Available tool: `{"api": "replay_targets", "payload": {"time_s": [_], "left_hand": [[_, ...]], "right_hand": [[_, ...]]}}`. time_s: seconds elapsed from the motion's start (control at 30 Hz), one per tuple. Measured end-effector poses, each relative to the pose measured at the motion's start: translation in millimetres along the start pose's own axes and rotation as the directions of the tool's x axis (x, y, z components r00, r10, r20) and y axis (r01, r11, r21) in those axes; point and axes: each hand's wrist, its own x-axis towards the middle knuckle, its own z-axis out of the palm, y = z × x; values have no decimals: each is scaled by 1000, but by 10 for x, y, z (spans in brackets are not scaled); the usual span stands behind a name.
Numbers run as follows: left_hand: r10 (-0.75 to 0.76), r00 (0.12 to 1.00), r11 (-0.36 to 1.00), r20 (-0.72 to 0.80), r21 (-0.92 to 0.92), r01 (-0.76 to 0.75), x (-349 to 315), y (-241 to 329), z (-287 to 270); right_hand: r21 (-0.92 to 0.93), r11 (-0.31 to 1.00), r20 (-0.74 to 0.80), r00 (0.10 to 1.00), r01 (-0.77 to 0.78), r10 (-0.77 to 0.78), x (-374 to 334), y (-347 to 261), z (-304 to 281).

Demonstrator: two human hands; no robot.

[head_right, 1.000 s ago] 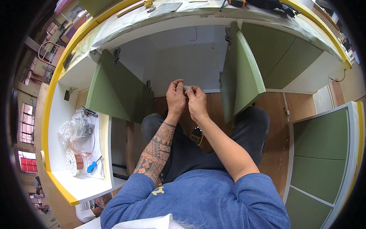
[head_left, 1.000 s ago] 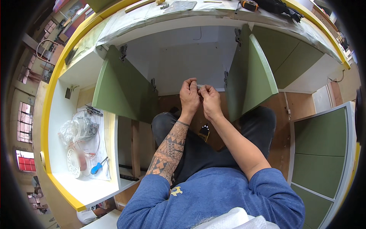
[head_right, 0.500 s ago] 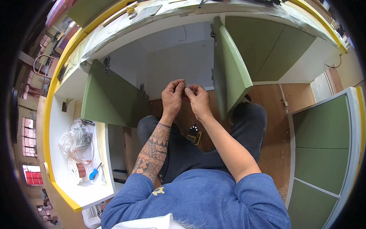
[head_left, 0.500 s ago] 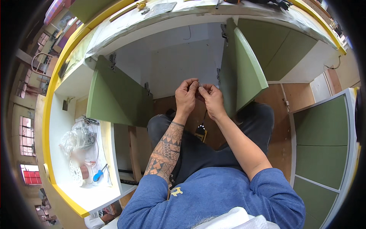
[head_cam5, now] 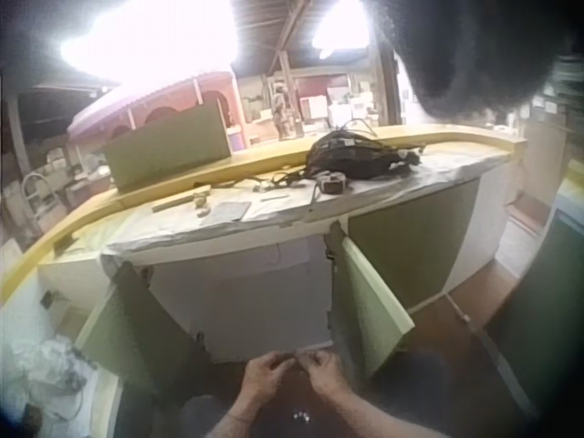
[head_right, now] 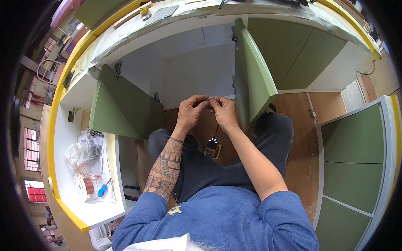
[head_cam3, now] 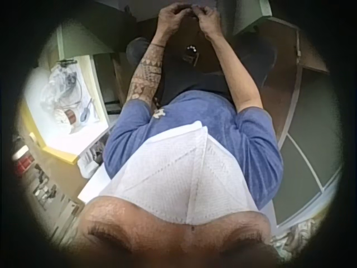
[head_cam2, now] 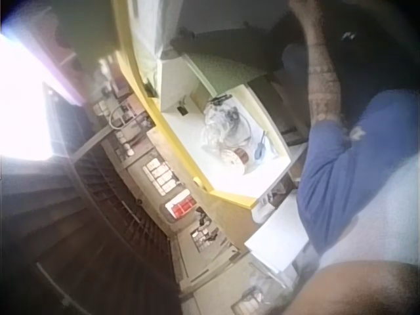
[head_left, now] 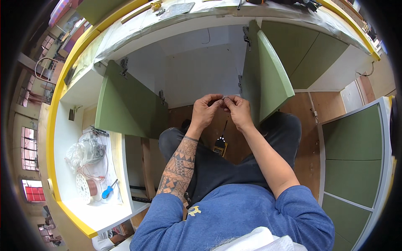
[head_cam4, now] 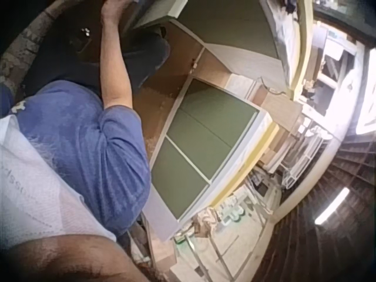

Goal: The person installs hinges onto cabinet doors inside a furniture frame using a power drill and screws, picking up screws and positioning the hinge plates against the interior walls.

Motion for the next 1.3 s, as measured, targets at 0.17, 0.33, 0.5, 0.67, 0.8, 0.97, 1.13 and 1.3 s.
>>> {"api": "replay_targets", "payload": {"time_s": [0.17, 0.33, 0.5, 0.67, 0.8, 0.97, 1.13, 1.3], "left_hand": [[110, 991, 942, -76, 326, -80, -67, 83, -34], [-4, 983, 958, -182, 280, 56, -108, 135, -28], [-212, 960, 977, -181, -42, 208, -85, 20, -130], [-306, 945, 752, 116, -579, 315, -101, 33, -230], [-321, 932, 602, 167, -724, 338, -152, -9, -291], [-393, 913, 608, 107, -715, 345, -183, -173, -275], [-501, 862, 566, -75, -782, 261, -107, -232, -332], [-477, 863, 550, -169, -823, 143, -160, -273, -614]], "right_hand": [[-356, 931, -4, 996, 84, -91, -6, 26, -3], [-530, 835, -37, 980, 145, -193, -103, -117, 205], [-571, 786, -41, 949, 235, -313, -171, -40, 316], [-181, 977, -90, 988, 111, -129, -95, 167, 260], [-57, 990, 26, 992, 129, -127, -144, 211, 288], [-347, 862, 94, 928, 369, -360, -320, 171, 378], [-493, 617, 272, 783, 613, -560, -424, 180, 446], [-141, 988, -313, 944, 65, -107, -194, 949, -35]]}}
